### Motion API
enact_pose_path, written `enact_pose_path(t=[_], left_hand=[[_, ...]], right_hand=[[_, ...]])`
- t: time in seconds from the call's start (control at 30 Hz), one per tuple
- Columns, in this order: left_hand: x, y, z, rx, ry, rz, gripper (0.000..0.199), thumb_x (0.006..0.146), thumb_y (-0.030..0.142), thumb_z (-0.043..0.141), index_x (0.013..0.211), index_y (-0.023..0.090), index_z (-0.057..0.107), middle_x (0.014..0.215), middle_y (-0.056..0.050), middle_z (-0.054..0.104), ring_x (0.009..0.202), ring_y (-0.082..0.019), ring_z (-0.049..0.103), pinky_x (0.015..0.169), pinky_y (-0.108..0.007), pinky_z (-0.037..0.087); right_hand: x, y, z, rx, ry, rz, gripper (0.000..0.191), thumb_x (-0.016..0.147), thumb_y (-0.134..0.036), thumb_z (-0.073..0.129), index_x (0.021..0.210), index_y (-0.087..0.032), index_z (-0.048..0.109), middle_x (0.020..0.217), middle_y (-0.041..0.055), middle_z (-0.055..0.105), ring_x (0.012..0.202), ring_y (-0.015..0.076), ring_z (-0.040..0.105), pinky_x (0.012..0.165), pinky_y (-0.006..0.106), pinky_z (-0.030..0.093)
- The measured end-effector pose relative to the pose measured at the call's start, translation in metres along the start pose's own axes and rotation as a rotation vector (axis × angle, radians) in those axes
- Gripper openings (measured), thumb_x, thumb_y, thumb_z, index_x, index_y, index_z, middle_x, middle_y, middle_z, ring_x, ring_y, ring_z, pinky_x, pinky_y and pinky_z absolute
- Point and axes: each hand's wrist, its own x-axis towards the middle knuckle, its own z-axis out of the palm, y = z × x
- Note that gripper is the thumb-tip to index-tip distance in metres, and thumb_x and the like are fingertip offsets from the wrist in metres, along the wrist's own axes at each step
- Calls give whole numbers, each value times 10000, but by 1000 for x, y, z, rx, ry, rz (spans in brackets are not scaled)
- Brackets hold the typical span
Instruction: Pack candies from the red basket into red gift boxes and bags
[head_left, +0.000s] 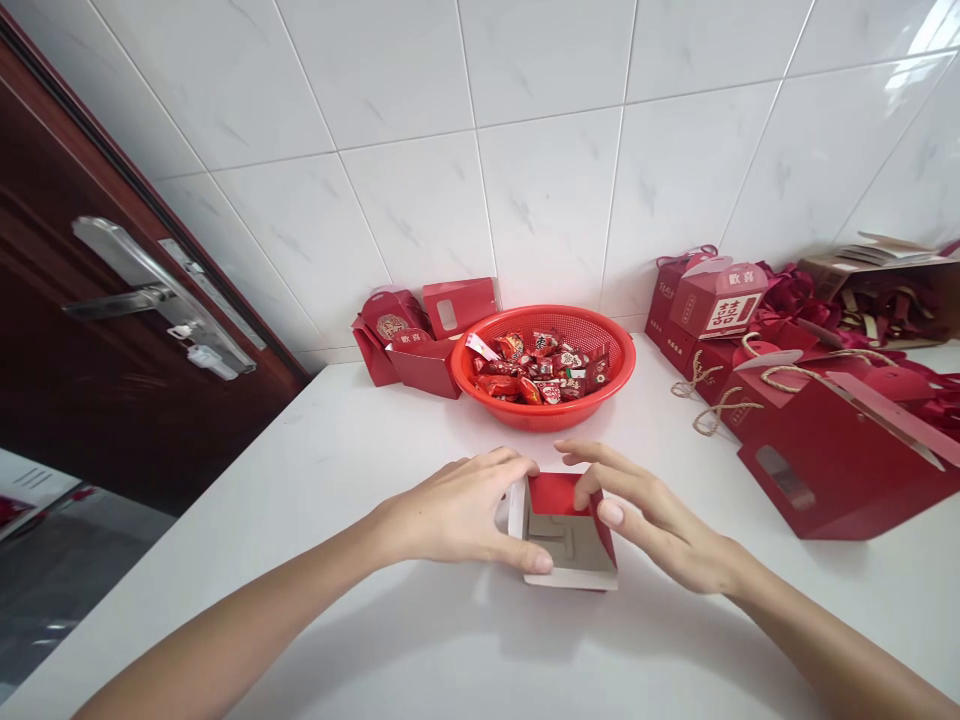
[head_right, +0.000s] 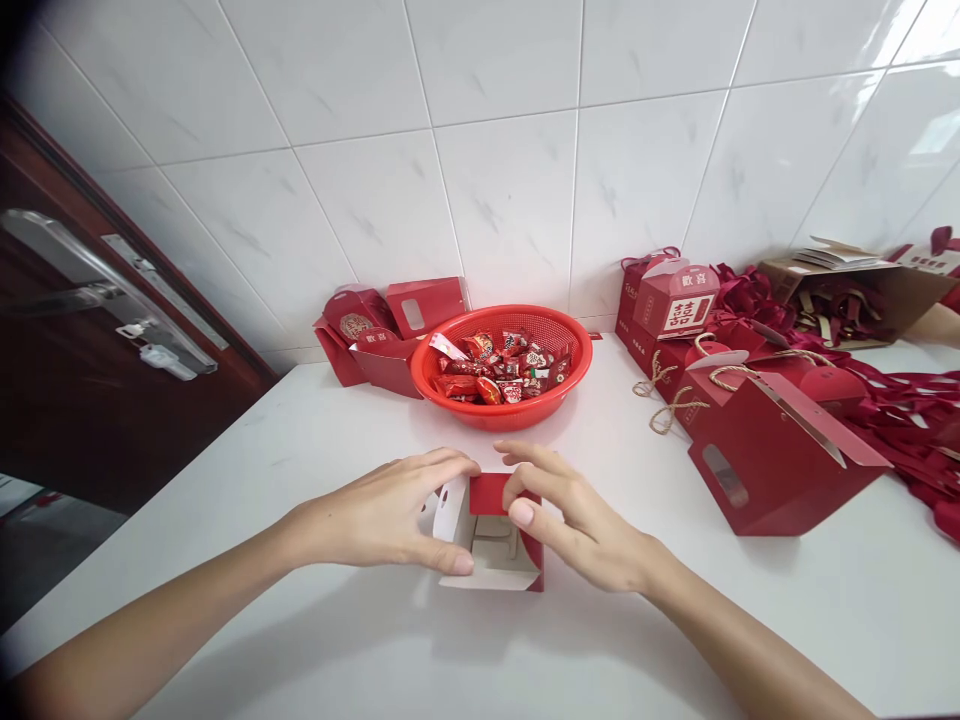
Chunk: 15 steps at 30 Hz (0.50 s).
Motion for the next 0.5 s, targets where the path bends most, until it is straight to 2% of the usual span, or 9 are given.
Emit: enact_pose_path(t=[0.1,0.17,0.27,0.37,0.47,0.5], left_hand=[[-1,1,2,72,17,-39,761,649,726,721,1254,282,593,1227,-69,612,1048,-327,607,807,-341,445],[-1,0,3,95,20,-48,760,646,735,713,1248,286,595,1210,-66,615,1030,-329,612,776,-338,441],[0,-1,3,89,35,-63,727,650,736,704,1212,285,608,1169,-64,634,1021,-330,615,725,-326,431],[1,-3,2,56,43,-86,727,641,730,716,1199,281,598,1152,-69,650,1032,-336,613,702,-320,430],[2,-9,2,-70,-1,-93,734,646,686,750,1229,282,560,1130,-53,666,989,-303,627,688,-307,444],[3,-12,3,-140,-25,-85,745,657,664,759,1256,282,538,1121,-48,672,964,-285,633,681,-299,449]], right_hand=[[-1,5,-17,-3,49,-25,337,928,-485,613,735,-209,602,1361,108,598,1231,283,599,995,458,522],[-3,9,-28,-61,13,-27,321,866,-476,702,704,-215,606,1340,101,615,1230,295,602,979,469,534],[-6,16,-39,-160,-53,9,287,825,-481,742,733,-227,644,1371,97,603,1234,316,594,915,479,568],[-8,19,-39,-213,-94,-3,231,834,-447,740,765,-233,683,1365,97,617,1215,320,598,886,485,578],[-8,17,-34,-212,-130,-80,112,874,-359,707,913,-268,760,1397,86,596,1232,307,589,906,472,576],[-8,16,-32,-215,-138,-105,129,887,-319,690,983,-292,772,1426,76,573,1253,305,577,923,472,571]])
